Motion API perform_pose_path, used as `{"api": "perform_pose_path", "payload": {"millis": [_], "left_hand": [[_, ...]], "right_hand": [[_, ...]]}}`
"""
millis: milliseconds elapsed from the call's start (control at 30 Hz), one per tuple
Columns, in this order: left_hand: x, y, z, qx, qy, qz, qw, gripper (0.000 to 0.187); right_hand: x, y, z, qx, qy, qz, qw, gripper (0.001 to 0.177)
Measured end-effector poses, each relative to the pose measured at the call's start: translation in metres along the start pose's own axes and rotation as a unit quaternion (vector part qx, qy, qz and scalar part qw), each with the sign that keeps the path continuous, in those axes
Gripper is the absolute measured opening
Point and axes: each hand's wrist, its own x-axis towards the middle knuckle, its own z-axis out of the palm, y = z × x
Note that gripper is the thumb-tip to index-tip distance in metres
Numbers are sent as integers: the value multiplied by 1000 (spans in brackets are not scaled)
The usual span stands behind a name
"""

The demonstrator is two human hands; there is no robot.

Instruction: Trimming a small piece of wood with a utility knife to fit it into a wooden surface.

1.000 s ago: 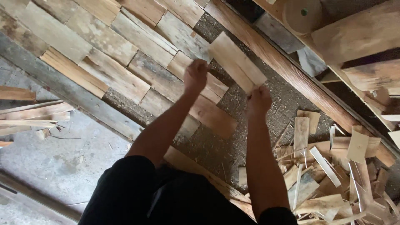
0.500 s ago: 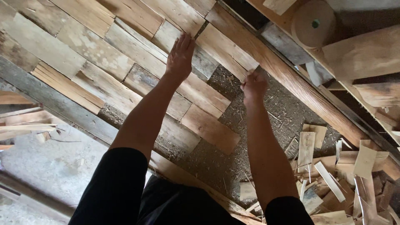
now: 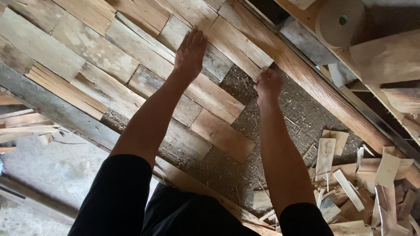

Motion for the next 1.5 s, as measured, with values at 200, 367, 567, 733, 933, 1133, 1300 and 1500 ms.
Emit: {"api": "perform_pose_path", "payload": {"millis": [200,367,567,733,933,1133,1300,1500], "left_hand": [[5,-2,7,31,-17,-5,999,50],[6,-9,29,99,-19,-4,995,51],[7,-2,16,52,-13,3,999,43],[7,-8,31,64,-2,2,998,40],[10,1,10,59,-27,2,998,46],[9,-5,16,70,-19,12,997,46],[8,-9,25,80,-34,6,996,46],[12,0,8,67,-50,1,996,49]], "right_hand": [[10,11,0,-42,30,-40,998,11],[-7,-7,4,-78,55,-53,994,11],[-6,-6,0,-114,99,-42,988,16],[22,25,-12,-247,138,-259,923,16],[40,37,-14,-209,135,-276,928,14],[33,31,-9,-111,112,-247,956,12],[19,15,-5,-122,136,-184,966,13],[36,31,-8,-127,133,-212,960,13]]}}
